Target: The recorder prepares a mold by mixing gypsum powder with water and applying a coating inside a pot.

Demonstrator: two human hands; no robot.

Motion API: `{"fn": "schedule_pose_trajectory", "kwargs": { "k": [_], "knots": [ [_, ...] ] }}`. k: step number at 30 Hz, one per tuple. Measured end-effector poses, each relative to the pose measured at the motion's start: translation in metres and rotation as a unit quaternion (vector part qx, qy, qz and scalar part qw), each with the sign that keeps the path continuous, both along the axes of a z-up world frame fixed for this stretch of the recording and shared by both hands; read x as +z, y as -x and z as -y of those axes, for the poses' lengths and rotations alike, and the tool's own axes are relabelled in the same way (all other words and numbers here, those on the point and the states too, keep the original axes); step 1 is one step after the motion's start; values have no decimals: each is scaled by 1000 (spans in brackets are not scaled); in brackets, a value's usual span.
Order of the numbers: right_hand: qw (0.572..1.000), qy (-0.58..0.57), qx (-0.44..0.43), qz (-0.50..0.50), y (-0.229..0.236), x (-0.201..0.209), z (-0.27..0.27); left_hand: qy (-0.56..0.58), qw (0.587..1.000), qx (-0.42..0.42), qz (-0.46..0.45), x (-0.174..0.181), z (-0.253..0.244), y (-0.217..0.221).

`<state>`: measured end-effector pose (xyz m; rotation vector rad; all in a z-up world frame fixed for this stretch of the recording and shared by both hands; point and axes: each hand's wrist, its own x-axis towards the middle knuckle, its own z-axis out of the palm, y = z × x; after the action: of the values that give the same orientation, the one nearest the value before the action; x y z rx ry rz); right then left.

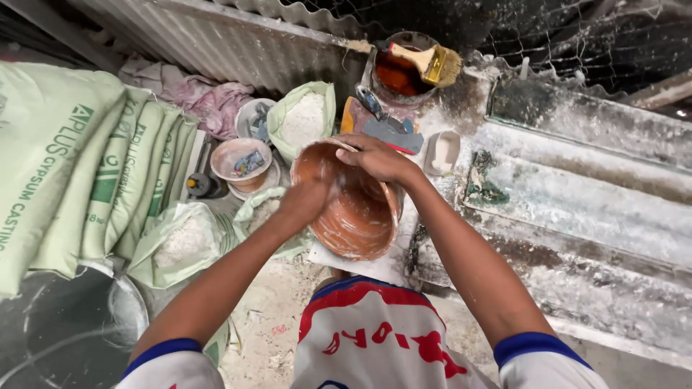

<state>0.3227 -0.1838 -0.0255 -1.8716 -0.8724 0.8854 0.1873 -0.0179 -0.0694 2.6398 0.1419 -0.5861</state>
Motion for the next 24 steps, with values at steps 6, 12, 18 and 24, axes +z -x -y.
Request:
{"fn": "schedule_pose_trajectory", "kwargs": {
  "k": [6,12,18,24],
  "knots": [
    [997,42,-46,-37,8,14,-12,192,953,-206,108,-104,-32,5],
    [999,5,-24,31,14,7,-15,-45,995,7,89,-42,-9,-1],
    [992,58,-101,-45,23,7,-15,-4,995,-67,78,-2,11,-10],
    [991,39,-124,-12,14,5,-9,247,921,-175,246,-162,-12,-10]
  ]
}}
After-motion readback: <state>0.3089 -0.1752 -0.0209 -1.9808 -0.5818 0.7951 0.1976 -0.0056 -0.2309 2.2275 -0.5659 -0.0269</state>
